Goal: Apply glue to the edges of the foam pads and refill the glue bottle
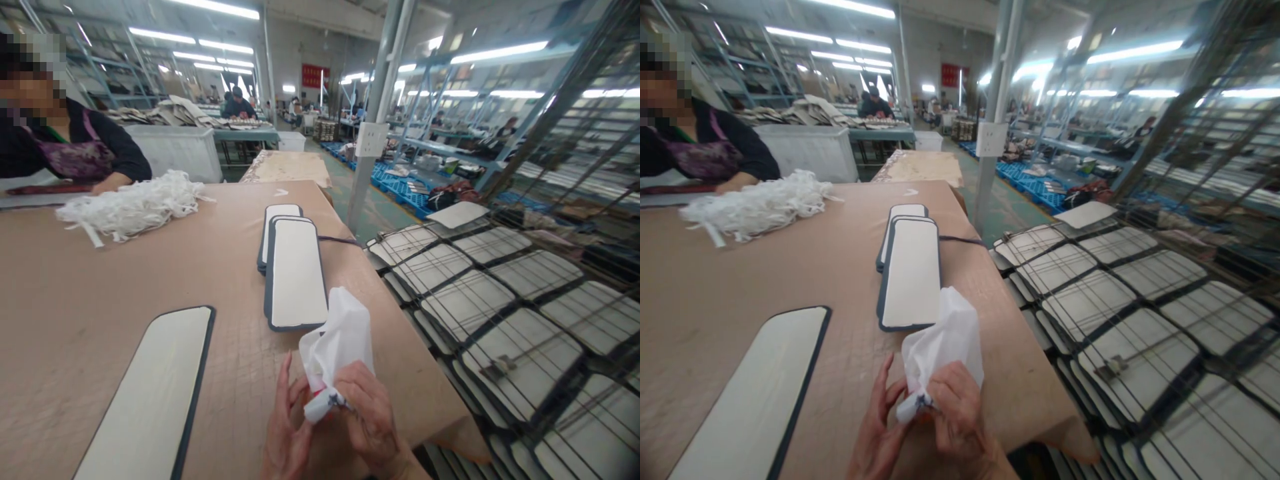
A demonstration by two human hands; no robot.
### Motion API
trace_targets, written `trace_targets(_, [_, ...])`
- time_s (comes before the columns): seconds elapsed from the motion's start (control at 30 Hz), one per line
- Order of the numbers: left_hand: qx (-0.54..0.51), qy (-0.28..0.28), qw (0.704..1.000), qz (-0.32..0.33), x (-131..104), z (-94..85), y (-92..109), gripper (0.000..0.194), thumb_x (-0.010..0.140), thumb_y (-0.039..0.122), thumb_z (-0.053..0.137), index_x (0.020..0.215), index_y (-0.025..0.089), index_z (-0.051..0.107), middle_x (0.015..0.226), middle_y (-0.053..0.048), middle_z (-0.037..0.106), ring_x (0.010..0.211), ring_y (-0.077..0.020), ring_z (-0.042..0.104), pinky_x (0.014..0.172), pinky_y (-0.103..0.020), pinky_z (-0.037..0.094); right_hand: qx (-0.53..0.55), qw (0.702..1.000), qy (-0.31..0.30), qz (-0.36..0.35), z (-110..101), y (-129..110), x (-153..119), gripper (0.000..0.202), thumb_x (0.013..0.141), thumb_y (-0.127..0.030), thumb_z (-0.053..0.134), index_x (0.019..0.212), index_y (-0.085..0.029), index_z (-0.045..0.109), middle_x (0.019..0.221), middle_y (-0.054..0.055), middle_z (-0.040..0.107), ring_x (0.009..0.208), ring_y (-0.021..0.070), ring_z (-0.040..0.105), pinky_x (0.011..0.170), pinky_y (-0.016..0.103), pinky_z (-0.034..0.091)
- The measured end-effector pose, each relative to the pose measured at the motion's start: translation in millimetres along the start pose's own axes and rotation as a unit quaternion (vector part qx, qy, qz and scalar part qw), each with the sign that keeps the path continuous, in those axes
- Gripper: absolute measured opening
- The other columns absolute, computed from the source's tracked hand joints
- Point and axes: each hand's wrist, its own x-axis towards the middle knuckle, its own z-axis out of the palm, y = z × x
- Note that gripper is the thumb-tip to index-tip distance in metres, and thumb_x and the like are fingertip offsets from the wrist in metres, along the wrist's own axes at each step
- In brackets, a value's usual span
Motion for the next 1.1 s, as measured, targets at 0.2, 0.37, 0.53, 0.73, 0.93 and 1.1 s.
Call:
trace_targets(0.2, [0.035,-0.002,0.999,-0.033,2,-1.3,3,0.092,0.071,0.036,0.065,0.145,0.02,0.014,0.114,-0.007,0.068,0.111,-0.0255,0.059,0.099,-0.039,0.042,0.111,0.981,0.096,0.126,11,-9,-7,0.019,0.083,-0.009,0.047,0.078,-0.022,0.06,0.071,0.002,0.059,0.066,0.0152,0.055,0.063,0.025,0.045])
trace_targets(0.37, [0.045,-0.016,0.998,-0.032,1,-1.4,4,0.09,0.074,0.032,0.062,0.146,0.022,0.01,0.12,-0.007,0.065,0.12,-0.0255,0.053,0.103,-0.042,0.037,0.204,0.935,0.166,0.238,16,-15,-10,0.016,0.081,-0.017,0.052,0.072,-0.021,0.064,0.069,0.0,0.06,0.064,0.0147,0.056,0.062,0.023,0.045])
trace_targets(0.53, [0.021,-0.006,0.999,-0.035,3,-2.5,4,0.091,0.072,0.031,0.062,0.146,0.021,0.011,0.116,-0.007,0.066,0.12,-0.0257,0.053,0.107,-0.044,0.032,0.321,0.851,0.206,0.361,26,-11,-13,0.01,0.077,-0.022,0.058,0.07,-0.019,0.065,0.063,-0.002,0.059,0.056,0.0118,0.052,0.054,0.02,0.043])
trace_targets(0.73, [0.01,0.0,0.999,-0.051,5,-2.3,6,0.093,0.069,0.032,0.066,0.145,0.022,0.012,0.115,-0.008,0.066,0.12,-0.027,0.052,0.109,-0.049,0.027,0.412,0.763,0.244,0.434,35,-9,-11,0.019,0.074,-0.038,0.067,0.07,-0.02,0.062,0.057,-0.004,0.054,0.05,0.0091,0.046,0.047,0.019,0.039])
trace_targets(0.93, [-0.013,-0.007,0.999,-0.048,8,-6.9,4,0.096,0.071,0.038,0.067,0.146,0.021,0.01,0.118,-0.011,0.064,0.117,-0.0289,0.055,0.103,-0.047,0.037,0.4,0.799,0.206,0.4,27,-17,-6,0.025,0.066,-0.027,0.075,0.089,-0.022,0.068,0.071,-0.001,0.064,0.059,0.0125,0.057,0.053,0.019,0.046])
trace_targets(1.1, [0.011,-0.029,0.999,-0.009,10,-10.8,5,0.092,0.07,0.037,0.069,0.145,0.014,0.021,0.113,-0.013,0.068,0.11,-0.0297,0.06,0.098,-0.041,0.046,0.229,0.921,0.198,0.245,27,-16,0,0.024,0.066,-0.013,0.073,0.086,-0.027,0.072,0.084,0.0,0.07,0.078,0.0158,0.064,0.073,0.021,0.05])
